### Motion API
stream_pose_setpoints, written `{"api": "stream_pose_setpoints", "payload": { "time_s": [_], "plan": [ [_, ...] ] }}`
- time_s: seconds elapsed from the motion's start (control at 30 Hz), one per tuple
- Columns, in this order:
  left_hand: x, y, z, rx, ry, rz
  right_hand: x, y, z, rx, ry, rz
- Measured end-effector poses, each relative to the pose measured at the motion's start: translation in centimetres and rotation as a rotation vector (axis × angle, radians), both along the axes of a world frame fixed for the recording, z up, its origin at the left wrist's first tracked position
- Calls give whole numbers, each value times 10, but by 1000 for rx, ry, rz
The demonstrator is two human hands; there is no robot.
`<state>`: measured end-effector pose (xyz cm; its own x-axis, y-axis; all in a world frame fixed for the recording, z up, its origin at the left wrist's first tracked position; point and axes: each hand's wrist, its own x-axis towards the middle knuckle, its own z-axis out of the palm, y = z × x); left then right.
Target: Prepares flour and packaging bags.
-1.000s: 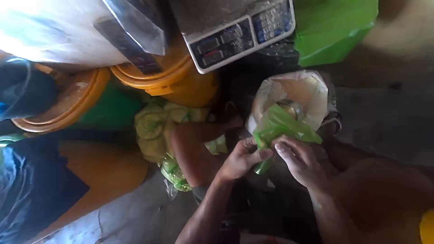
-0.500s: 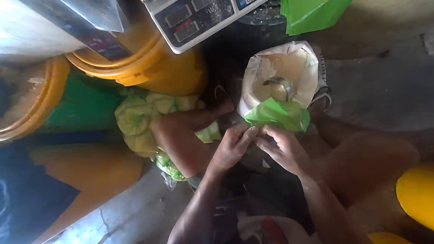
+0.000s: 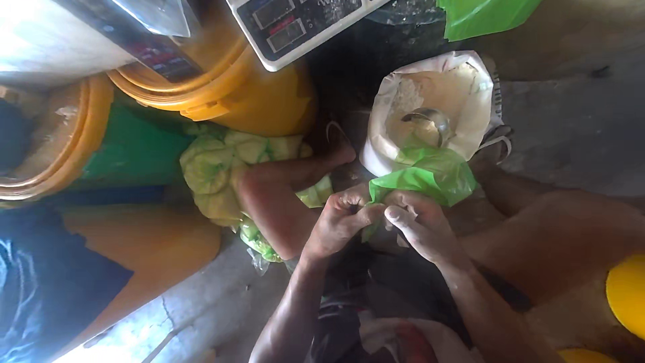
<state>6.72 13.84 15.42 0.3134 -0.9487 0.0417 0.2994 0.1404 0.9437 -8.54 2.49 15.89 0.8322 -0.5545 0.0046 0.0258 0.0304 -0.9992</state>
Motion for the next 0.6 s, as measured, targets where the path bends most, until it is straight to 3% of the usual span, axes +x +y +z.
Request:
{"api": "stream_pose_setpoints", "payload": {
  "time_s": [0.1,0.27,0.5,0.6],
  "plan": [
    [0,-3,6,30,-131,-20,2,4,8,-141,43,-117],
    [-2,-9,16,105,-280,-92,1,-11,15,-284,120,-31],
    [-1,-10,18,133,-189,-171,-2,-28,16,-264,105,54],
    [-3,-9,17,76,-108,-100,-2,-26,15,-250,74,53]
  ]
}}
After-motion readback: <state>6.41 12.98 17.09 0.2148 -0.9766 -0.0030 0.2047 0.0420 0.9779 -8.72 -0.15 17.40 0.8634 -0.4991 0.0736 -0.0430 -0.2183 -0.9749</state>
